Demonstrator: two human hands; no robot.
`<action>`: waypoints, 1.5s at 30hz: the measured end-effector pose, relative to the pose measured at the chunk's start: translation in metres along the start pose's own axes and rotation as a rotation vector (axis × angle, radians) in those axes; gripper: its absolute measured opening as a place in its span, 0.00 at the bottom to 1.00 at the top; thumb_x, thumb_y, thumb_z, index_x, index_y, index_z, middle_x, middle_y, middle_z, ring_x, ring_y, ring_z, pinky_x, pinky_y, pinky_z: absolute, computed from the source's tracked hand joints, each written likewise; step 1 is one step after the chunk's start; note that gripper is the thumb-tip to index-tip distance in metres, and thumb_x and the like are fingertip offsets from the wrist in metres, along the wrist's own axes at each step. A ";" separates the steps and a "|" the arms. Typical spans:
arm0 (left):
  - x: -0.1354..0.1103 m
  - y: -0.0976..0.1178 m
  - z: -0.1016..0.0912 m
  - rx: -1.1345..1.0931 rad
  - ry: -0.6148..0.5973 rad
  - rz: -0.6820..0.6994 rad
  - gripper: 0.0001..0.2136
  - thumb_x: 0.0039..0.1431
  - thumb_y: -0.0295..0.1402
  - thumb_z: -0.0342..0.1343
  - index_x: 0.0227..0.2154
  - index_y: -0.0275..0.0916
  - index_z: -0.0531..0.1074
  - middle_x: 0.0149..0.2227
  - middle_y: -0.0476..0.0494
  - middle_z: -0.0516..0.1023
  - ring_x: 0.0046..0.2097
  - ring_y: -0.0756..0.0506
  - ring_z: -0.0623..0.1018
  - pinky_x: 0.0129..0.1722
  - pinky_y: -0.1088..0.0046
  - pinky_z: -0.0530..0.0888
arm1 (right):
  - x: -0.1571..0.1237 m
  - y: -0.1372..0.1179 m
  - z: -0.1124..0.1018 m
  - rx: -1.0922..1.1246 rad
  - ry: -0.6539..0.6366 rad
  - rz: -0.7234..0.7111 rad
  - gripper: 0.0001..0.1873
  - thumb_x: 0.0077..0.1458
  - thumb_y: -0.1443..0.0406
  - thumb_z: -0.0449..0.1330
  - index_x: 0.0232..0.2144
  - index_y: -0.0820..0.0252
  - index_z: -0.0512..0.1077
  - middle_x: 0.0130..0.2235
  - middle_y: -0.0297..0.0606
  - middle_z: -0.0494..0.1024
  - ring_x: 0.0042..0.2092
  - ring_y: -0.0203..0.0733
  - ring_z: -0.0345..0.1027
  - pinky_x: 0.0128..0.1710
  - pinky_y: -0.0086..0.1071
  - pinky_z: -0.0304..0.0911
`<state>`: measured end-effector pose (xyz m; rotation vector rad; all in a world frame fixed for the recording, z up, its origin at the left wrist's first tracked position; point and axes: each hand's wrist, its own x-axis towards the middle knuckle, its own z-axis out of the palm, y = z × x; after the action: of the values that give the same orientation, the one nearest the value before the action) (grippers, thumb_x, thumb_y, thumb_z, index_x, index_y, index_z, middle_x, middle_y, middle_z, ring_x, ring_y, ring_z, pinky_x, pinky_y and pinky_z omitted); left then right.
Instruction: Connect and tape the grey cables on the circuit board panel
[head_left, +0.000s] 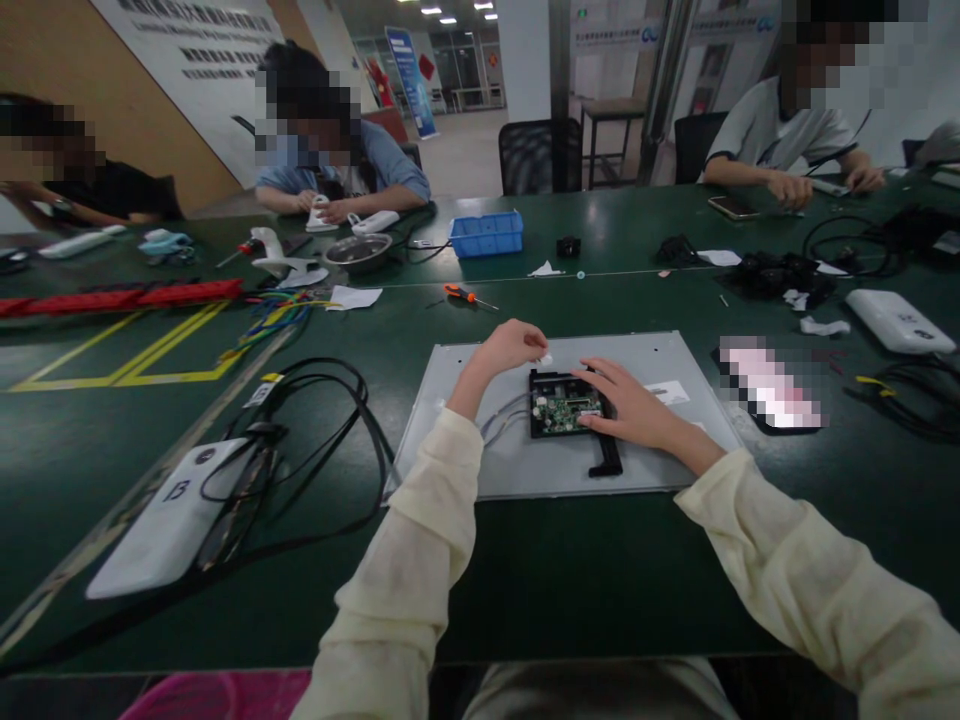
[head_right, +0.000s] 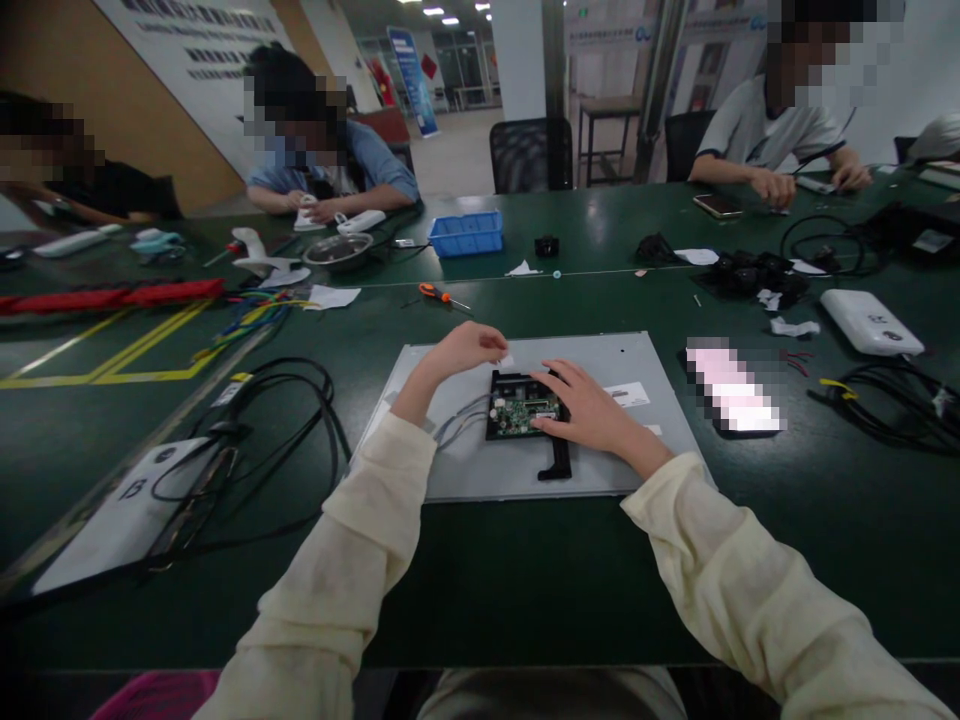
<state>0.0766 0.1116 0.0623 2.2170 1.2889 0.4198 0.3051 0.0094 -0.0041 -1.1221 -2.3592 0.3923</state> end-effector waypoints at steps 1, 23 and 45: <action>0.001 0.000 0.003 0.039 -0.018 -0.009 0.07 0.49 0.27 0.56 0.30 0.35 0.79 0.26 0.46 0.80 0.31 0.48 0.78 0.35 0.76 0.73 | 0.000 0.000 0.000 0.001 0.002 0.000 0.36 0.57 0.46 0.53 0.64 0.48 0.52 0.65 0.43 0.54 0.67 0.54 0.45 0.63 0.55 0.49; 0.007 -0.003 0.034 0.334 0.051 -0.071 0.12 0.45 0.22 0.56 0.35 0.36 0.77 0.36 0.43 0.79 0.38 0.46 0.77 0.39 0.75 0.71 | -0.001 0.002 0.001 -0.004 -0.005 0.018 0.37 0.57 0.46 0.53 0.64 0.50 0.52 0.65 0.44 0.55 0.65 0.53 0.47 0.63 0.51 0.49; -0.017 0.039 -0.012 0.385 0.083 0.080 0.12 0.52 0.23 0.50 0.34 0.36 0.79 0.35 0.43 0.81 0.37 0.47 0.78 0.41 0.74 0.72 | -0.002 0.001 0.000 0.009 0.018 0.014 0.40 0.57 0.45 0.53 0.65 0.52 0.49 0.65 0.46 0.55 0.65 0.54 0.47 0.63 0.52 0.50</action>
<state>0.0896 0.0851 0.0950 2.5999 1.4257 0.3165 0.3067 0.0088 -0.0053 -1.1338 -2.3327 0.3960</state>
